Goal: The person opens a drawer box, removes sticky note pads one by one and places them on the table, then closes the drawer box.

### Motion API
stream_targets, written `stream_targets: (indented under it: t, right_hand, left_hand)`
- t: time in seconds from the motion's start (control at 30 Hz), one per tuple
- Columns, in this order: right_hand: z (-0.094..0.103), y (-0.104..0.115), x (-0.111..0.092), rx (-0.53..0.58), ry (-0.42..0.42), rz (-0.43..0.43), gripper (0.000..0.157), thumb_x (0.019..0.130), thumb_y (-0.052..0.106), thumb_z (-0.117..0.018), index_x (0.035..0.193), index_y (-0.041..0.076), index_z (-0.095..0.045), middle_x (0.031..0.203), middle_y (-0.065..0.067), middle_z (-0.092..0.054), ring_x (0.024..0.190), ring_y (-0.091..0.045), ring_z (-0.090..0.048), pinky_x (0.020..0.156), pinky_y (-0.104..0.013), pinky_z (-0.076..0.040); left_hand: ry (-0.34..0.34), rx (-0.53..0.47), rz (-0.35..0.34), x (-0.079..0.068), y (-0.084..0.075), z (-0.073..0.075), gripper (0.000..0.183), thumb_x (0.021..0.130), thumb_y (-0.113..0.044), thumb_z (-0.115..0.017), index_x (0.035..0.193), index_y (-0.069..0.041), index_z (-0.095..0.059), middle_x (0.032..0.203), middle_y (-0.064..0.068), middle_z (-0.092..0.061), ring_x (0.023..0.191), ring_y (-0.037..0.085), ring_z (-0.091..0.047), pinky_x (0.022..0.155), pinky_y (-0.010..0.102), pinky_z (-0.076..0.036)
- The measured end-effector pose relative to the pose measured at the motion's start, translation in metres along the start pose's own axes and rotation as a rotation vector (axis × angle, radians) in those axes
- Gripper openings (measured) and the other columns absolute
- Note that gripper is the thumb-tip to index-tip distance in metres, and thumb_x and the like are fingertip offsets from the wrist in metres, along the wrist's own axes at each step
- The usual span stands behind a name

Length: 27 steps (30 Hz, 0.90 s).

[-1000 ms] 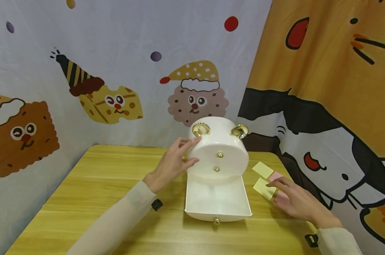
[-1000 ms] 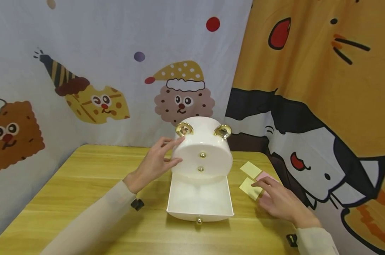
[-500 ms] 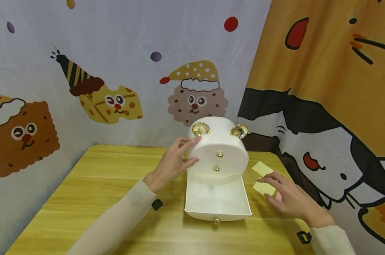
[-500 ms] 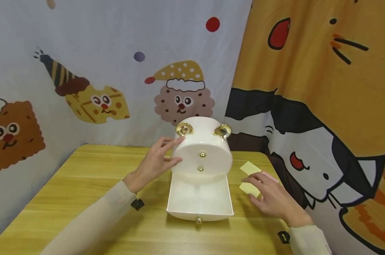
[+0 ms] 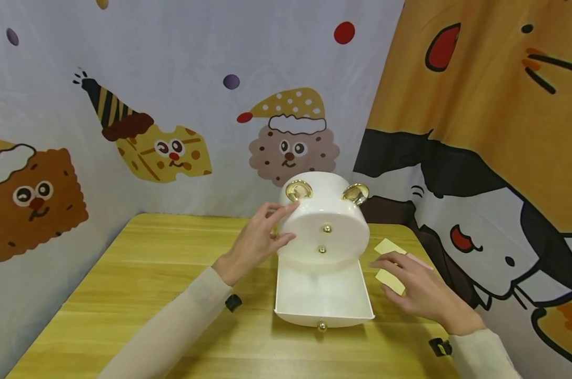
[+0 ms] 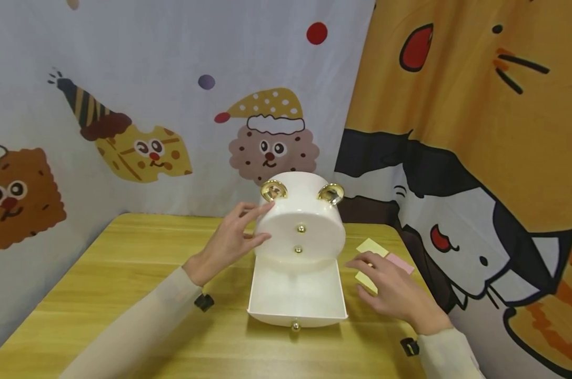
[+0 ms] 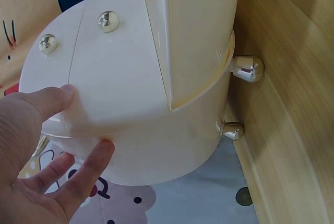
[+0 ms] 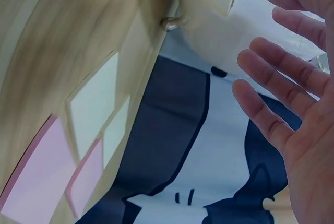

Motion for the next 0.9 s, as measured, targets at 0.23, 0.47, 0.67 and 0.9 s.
stream_targets:
  t: [0.23,0.47,0.67,0.9]
  right_hand:
    - [0.001,0.012,0.011,0.039,0.02,0.036,0.061,0.084,0.014,-0.096,0.141,0.023,-0.08,0.133,0.005,-0.077,0.116,-0.012,-0.075,0.092,-0.034,-0.062]
    - [-0.002,0.025,0.017,0.082,0.057,0.02,0.059,0.086,0.012,-0.096,0.142,0.02,-0.08,0.136,0.005,-0.077,0.111,-0.012,-0.075,0.086,-0.032,-0.067]
    - [0.0,0.045,0.026,0.096,0.018,0.093,0.062,0.085,0.012,-0.097,0.144,0.02,-0.079,0.133,0.002,-0.075,0.103,-0.012,-0.074,0.082,-0.027,-0.065]
    - [-0.003,0.062,0.031,0.116,0.043,0.117,0.067,0.085,0.016,-0.1,0.148,0.022,-0.077,0.133,0.006,-0.075,0.112,-0.011,-0.073,0.091,-0.037,-0.069]
  left_hand:
    - [-0.001,0.01,-0.003,0.0,0.001,0.0,0.082,0.104,-0.021,-0.092,0.177,-0.026,-0.054,0.147,0.022,-0.061,0.118,0.032,-0.08,0.082,0.026,-0.072]
    - [-0.002,0.015,-0.007,0.0,0.0,0.0,0.082,0.104,-0.022,-0.092,0.177,-0.027,-0.054,0.147,0.021,-0.062,0.118,0.03,-0.08,0.081,0.018,-0.068]
    - [-0.003,0.009,-0.006,-0.001,0.0,-0.001,0.082,0.104,-0.021,-0.092,0.177,-0.027,-0.054,0.147,0.021,-0.062,0.115,0.029,-0.081,0.08,0.022,-0.07]
    - [-0.002,0.018,-0.007,-0.001,0.0,-0.001,0.082,0.105,-0.023,-0.091,0.177,-0.028,-0.053,0.146,0.021,-0.061,0.098,0.026,-0.082,0.077,0.025,-0.071]
Point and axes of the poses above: each hand's wrist, its own x-axis towards the middle knuckle, its own z-axis out of the back of the hand, y = z × x, the point moved 8 cm from there along x, towards the middle knuckle
